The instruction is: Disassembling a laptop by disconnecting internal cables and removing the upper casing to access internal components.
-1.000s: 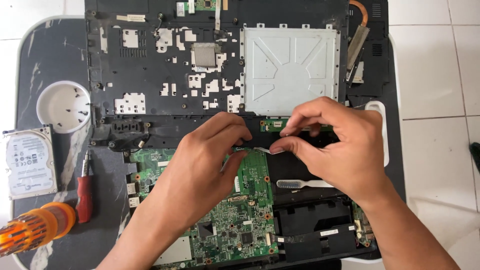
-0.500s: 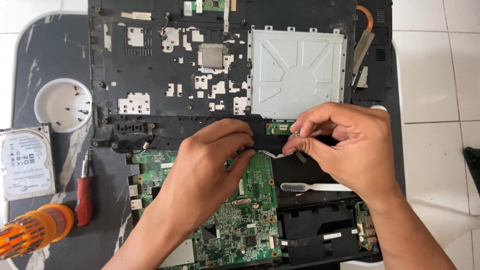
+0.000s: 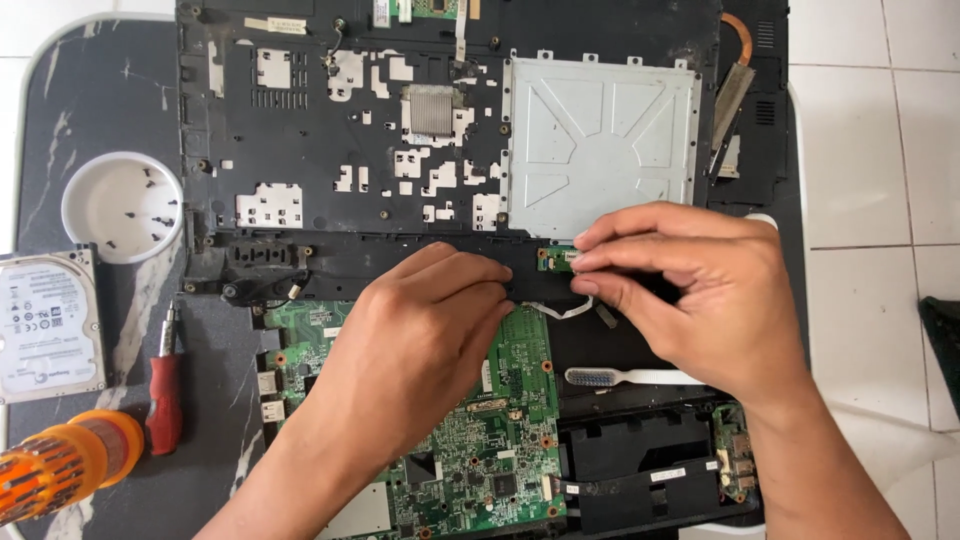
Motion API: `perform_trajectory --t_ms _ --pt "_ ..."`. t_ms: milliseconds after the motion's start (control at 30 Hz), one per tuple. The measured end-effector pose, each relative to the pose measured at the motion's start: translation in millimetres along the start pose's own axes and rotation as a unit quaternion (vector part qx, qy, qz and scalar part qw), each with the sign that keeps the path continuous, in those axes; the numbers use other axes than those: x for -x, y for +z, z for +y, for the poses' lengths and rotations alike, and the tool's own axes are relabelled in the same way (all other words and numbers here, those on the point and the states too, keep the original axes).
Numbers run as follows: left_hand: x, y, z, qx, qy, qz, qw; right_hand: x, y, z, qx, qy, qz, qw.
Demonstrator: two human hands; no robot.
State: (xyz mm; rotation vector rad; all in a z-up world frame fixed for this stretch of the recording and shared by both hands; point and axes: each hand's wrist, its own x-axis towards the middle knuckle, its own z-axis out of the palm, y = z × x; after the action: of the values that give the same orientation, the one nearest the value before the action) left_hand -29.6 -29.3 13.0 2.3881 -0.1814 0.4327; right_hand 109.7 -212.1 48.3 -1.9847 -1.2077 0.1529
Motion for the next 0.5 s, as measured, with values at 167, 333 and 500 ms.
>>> perform_trajectory --t_ms 167,333,500 --pt "-3.7 -3.3 0.7 0.017 0.0 -0.009 1.0 0.7 1.2 -4.0 0.0 -0.013 0.002 1.0" --pt "-13.3 -3.7 5.8 0.064 -0.015 0.012 0.998 5.6 9.9 -3.4 -0.05 -0.025 0.031 0.998" --pt "-17.8 0.7 5.8 0.103 -0.071 -0.005 0.992 11.6 16.0 -2.8 -0.08 -0.011 0.054 0.995"
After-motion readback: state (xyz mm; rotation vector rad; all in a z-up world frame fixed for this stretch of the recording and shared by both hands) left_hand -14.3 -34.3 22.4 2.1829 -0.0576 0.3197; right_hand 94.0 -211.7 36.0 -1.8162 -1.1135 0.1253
